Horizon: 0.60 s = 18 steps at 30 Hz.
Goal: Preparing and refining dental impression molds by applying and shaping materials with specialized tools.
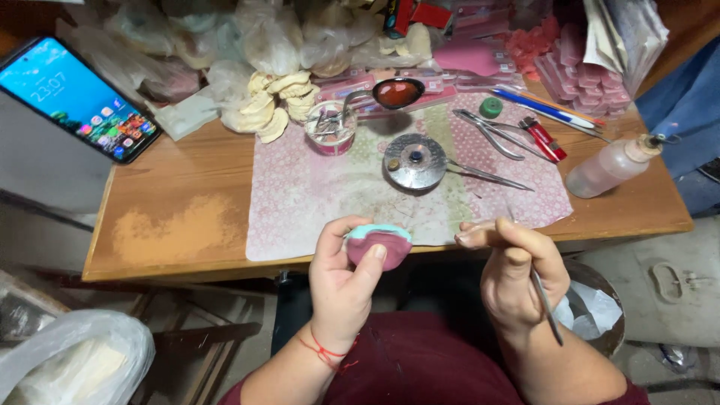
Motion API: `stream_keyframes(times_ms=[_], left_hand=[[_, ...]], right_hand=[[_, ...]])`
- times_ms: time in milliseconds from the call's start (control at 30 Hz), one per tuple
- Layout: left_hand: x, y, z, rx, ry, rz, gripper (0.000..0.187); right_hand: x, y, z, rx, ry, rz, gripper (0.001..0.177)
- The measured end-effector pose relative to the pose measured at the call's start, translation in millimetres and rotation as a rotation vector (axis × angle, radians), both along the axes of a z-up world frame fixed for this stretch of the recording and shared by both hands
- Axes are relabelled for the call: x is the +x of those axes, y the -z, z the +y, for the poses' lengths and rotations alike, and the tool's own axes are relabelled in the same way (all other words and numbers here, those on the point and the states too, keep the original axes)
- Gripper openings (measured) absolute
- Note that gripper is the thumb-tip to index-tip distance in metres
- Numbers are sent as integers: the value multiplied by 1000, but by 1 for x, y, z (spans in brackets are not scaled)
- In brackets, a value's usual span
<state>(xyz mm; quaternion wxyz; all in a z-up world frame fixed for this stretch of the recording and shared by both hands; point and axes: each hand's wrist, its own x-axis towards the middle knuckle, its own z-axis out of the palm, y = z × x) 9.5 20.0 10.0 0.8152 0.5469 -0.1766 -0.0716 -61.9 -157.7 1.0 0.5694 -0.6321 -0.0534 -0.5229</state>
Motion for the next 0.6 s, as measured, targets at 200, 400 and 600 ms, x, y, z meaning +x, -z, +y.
stream_keyframes(times_ms=[200,400,600], left_hand=[[6,-7,1,39,-1,145,44],[9,-13,-4,-71,258,185,71],[5,-22,-6,-74,274,80,68]], right_hand=[[2,-10,-95,-318,701,-212,28],[-18,28,-200,-97,589,352,61],[-19,11,-149,-93,477,330,54]])
